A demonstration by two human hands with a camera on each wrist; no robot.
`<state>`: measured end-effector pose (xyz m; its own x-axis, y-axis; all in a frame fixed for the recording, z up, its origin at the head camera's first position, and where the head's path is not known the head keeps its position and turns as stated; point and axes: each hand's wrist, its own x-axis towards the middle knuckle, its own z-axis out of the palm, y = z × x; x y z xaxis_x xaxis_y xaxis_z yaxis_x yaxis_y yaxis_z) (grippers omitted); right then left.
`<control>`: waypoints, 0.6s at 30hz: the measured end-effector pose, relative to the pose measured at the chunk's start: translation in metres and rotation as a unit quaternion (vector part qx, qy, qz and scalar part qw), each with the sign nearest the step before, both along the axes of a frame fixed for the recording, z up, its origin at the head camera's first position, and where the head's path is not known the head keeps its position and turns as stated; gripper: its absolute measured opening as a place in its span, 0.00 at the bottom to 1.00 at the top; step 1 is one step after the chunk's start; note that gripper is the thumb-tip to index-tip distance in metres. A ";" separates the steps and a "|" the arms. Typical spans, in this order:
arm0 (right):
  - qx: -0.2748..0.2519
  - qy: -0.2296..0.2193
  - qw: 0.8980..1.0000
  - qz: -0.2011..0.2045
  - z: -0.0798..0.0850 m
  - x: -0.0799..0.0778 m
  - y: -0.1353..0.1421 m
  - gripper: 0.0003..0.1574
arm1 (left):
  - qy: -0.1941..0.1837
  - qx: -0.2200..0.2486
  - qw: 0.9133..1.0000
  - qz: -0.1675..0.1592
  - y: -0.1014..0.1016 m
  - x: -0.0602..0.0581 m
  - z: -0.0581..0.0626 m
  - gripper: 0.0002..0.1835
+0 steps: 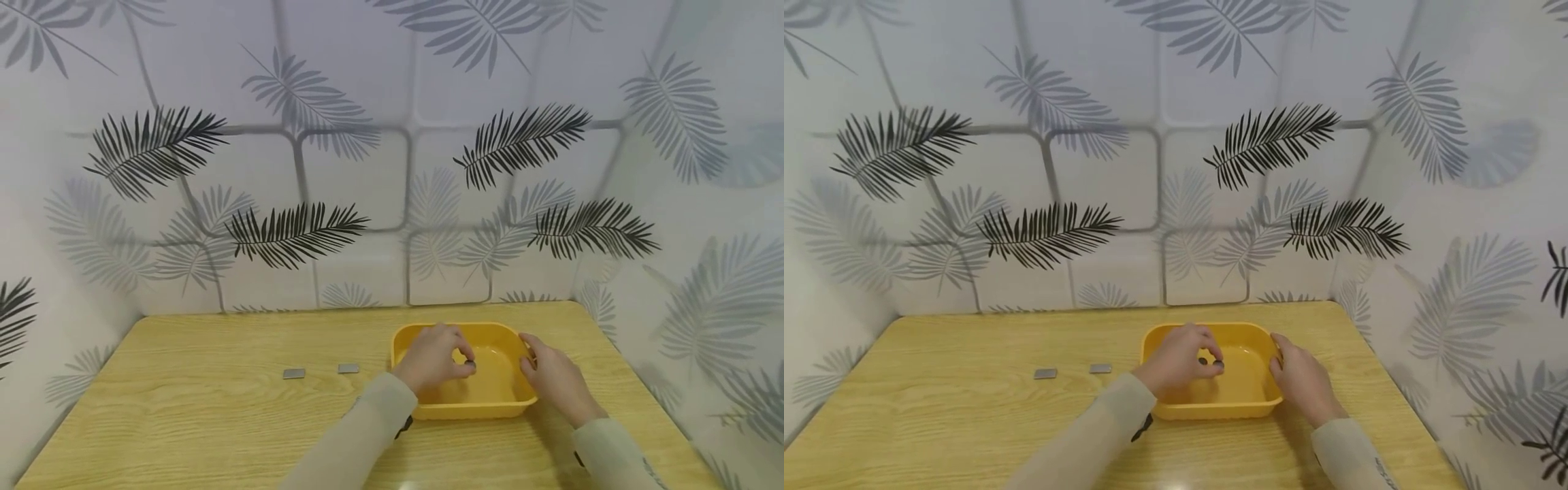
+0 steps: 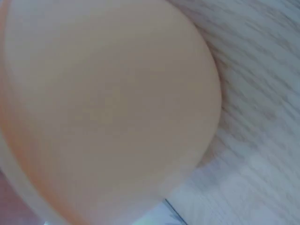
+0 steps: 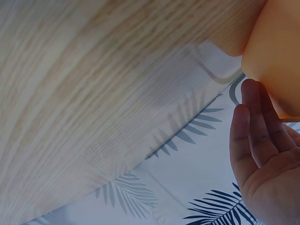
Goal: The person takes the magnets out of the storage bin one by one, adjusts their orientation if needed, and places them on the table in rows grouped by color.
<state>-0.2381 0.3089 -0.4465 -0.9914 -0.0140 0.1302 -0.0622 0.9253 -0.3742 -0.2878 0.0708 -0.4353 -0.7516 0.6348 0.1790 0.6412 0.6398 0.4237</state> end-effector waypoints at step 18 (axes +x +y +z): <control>-0.004 -0.007 1.000 -0.001 0.000 0.000 -0.001 0.31 | 0.026 -0.009 0.999 0.027 -0.035 -0.005 0.008 0.06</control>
